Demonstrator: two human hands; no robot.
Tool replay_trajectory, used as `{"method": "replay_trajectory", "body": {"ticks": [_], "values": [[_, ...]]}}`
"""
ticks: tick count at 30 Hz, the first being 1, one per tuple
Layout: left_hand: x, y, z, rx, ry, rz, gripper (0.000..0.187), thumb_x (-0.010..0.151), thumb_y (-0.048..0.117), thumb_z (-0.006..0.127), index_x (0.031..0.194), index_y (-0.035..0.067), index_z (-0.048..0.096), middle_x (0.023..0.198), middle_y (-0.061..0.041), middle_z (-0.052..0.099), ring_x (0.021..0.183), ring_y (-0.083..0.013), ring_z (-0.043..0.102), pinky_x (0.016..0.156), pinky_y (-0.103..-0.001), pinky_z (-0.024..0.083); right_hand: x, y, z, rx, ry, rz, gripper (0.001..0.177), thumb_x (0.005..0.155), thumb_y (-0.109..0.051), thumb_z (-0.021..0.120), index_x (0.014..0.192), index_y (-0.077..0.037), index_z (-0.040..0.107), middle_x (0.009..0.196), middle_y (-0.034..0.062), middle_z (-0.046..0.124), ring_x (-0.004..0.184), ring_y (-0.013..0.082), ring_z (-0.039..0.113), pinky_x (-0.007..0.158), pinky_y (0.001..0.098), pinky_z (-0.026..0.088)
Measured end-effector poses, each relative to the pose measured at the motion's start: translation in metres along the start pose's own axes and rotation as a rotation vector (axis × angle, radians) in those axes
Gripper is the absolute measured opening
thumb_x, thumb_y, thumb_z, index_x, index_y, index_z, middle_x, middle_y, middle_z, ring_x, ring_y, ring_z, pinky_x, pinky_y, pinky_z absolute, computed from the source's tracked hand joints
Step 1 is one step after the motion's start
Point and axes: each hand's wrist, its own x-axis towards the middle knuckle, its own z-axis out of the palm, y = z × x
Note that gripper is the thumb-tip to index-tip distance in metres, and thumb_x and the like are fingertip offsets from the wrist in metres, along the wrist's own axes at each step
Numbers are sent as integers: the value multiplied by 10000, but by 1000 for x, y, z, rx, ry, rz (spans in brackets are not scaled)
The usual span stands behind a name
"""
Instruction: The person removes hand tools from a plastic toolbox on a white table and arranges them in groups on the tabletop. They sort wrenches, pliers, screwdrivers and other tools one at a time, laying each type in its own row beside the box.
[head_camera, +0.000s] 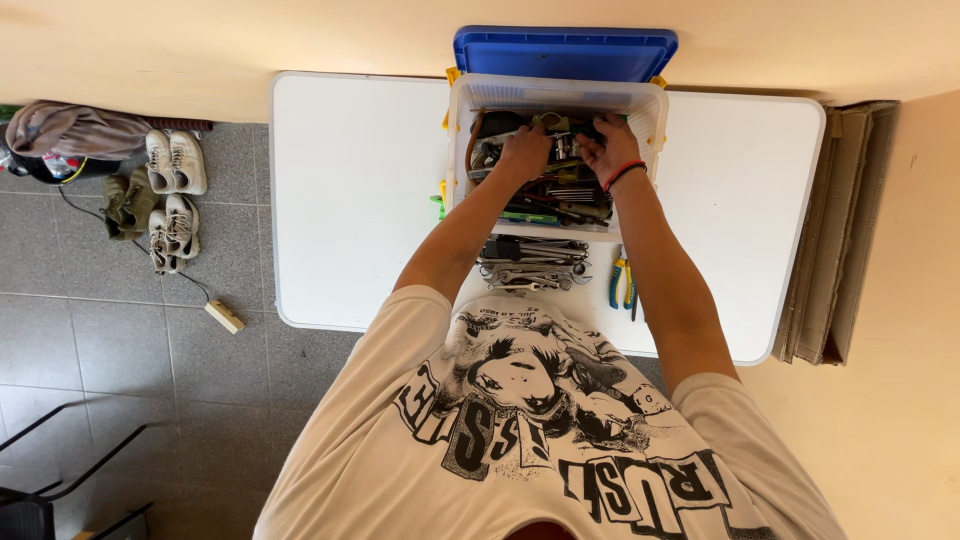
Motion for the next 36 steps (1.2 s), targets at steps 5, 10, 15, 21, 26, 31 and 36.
{"method": "replay_trajectory", "body": {"ticks": [5, 10, 15, 21, 26, 31, 36], "values": [[-2, -2, 4, 18, -13, 12, 356, 887, 169, 745, 1203, 17, 684, 1394, -146, 535, 1287, -369, 509, 1007, -512, 509, -19, -6, 4, 34, -14, -29, 531, 1004, -186, 663, 1506, -143, 495, 1296, 80, 589, 1003, 221, 685, 776, 336, 542], [-14, -5, 0, -42, 208, 70, 259, 836, -1, 713, 1083, 58, 761, 1248, -129, 648, 1202, -348, 572, 985, -469, 525, -67, -12, 18, 57, -21, -137, 520, 998, -156, 671, 1488, -131, 498, 1267, 32, 601, 981, 198, 682, 764, 334, 552], [-43, -3, -29, -333, 628, 258, 242, 794, -42, 717, 975, 84, 817, 1104, -51, 744, 1075, -313, 614, 921, -464, 517, -130, -27, 44, -52, -103, -351, 512, 1015, -155, 705, 1498, -145, 537, 1167, 23, 680, 986, 138, 703, 773, 291, 534], [-107, 16, -88, -515, 866, 388, 183, 839, -23, 734, 977, 77, 800, 1047, -59, 762, 994, -285, 662, 880, -411, 554, -205, -47, 70, -181, -241, -611, 548, 1036, -140, 713, 1539, -109, 499, 1316, 29, 673, 1029, 119, 680, 827, 270, 546], [-194, 17, -126, -743, 738, 379, 184, 893, -13, 761, 1062, 59, 768, 979, -81, 768, 879, -268, 721, 767, -373, 582, -240, -46, 87, -324, -451, -814, 607, 1074, -96, 725, 1619, -76, 457, 1516, 20, 554, 1245, 121, 572, 1026, 277, 511], [-278, 8, -122, -974, 667, 187, 475, 885, 4, 760, 1343, 71, 653, 1034, -86, 775, 788, -151, 704, 729, -302, 594, -257, -18, 112, -283, -700, -731, 628, 1052, -77, 701, 1619, -107, 434, 1649, 10, 459, 1396, 169, 544, 1120, 353, 509], [-336, -25, -73, -1184, 651, 56, 433, 919, 6, 777, 1338, 73, 692, 1075, -74, 771, 901, -115, 699, 737, -286, 603, -269, 40, 138, -347, -988, -558, 731, 1026, 0, 689, 1653, -142, 342, 1738, 56, 312, 1584, 263, 371, 1291, 454, 395]]}}
